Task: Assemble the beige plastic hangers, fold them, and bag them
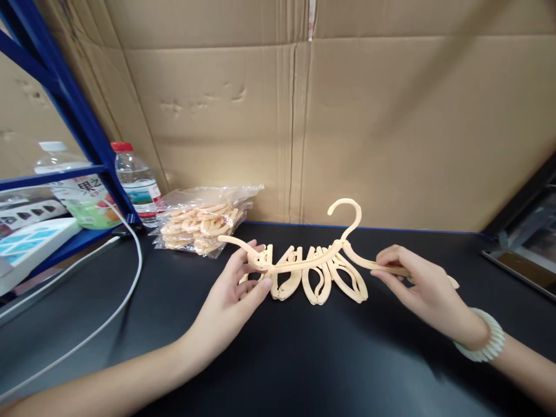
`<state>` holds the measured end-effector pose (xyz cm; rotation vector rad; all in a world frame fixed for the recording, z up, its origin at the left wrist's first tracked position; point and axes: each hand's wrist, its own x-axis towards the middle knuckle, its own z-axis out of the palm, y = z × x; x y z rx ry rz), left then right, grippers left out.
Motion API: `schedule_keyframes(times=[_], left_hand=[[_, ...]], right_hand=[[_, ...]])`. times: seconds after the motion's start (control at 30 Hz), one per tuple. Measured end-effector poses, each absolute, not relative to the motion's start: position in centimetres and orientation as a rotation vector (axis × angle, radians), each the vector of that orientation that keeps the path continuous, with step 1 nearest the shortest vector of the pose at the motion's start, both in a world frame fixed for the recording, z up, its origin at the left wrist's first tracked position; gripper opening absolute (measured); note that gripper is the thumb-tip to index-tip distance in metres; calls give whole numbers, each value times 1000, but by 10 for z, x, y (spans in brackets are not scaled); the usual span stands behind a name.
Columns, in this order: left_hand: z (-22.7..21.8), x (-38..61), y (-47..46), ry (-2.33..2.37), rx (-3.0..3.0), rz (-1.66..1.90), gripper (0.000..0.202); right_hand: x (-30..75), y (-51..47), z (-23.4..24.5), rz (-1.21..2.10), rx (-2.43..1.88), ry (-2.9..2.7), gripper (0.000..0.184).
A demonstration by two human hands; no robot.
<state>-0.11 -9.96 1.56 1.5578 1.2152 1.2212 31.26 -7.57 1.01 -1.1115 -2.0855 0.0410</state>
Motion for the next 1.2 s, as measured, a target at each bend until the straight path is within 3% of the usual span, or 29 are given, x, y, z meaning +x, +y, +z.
schedule_keyframes(times=[0.2, 0.43, 0.77, 0.9, 1.2], left_hand=[[15, -4, -106, 1098, 1812, 1042, 60], [14, -5, -104, 1100, 2084, 897, 33], [20, -5, -103, 1242, 1876, 1116, 28], [19, -4, -104, 1240, 1837, 1089, 26], [18, -3, -102, 1181, 1728, 1119, 25]], right_hand=[[307, -80, 10, 91, -1055, -2176, 8], [302, -80, 8, -8, -899, -2379, 23], [319, -76, 15, -1008, -1094, -2301, 27], [317, -79, 16, -1239, -1165, -2242, 33], [316, -81, 11, -703, -940, -2274, 47]])
